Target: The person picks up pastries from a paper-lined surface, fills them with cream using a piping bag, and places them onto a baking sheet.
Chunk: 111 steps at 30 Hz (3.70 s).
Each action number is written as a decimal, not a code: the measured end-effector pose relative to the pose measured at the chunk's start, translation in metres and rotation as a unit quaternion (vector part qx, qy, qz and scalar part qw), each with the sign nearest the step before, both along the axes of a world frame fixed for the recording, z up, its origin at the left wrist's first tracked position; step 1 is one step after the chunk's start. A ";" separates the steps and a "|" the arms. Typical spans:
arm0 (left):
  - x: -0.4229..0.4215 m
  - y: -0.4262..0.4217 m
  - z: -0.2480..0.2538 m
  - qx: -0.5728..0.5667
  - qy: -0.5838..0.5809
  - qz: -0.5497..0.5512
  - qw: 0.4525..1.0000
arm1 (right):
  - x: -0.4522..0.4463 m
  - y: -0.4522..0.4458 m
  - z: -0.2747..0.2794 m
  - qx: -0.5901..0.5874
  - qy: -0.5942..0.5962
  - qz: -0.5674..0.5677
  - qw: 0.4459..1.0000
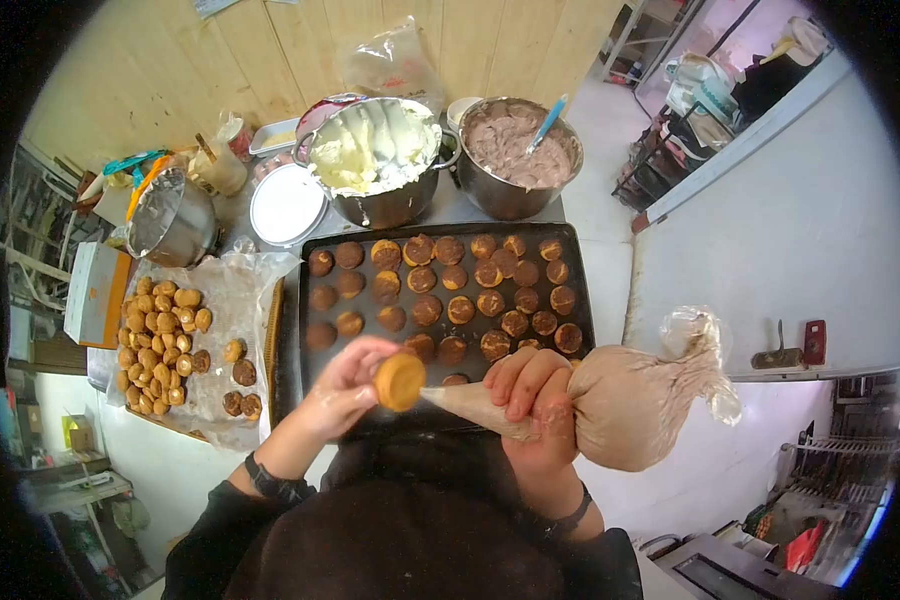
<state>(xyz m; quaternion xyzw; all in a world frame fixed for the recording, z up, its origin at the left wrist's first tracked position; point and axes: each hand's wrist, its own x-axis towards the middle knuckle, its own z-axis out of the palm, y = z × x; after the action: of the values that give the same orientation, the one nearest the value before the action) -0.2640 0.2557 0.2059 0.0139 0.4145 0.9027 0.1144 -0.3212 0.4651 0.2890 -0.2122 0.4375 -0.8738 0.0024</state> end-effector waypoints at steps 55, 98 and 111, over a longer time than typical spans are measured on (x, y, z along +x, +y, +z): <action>0.036 0.025 0.021 0.095 -0.014 0.009 0.995 | 0.029 -0.047 0.026 0.003 0.071 -0.052 0.996; 0.010 0.066 -0.064 -0.136 -0.047 -0.133 0.981 | 0.044 0.046 -0.024 0.014 -0.017 -0.069 0.997; 0.035 0.059 0.002 -0.016 0.039 -0.037 0.998 | 0.043 0.019 -0.008 0.013 -0.057 0.027 0.998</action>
<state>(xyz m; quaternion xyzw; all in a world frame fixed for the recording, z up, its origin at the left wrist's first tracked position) -0.2290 0.3150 0.2075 0.0629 0.4325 0.8898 0.1317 -0.2780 0.4840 0.2809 -0.1741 0.4424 -0.8781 0.0534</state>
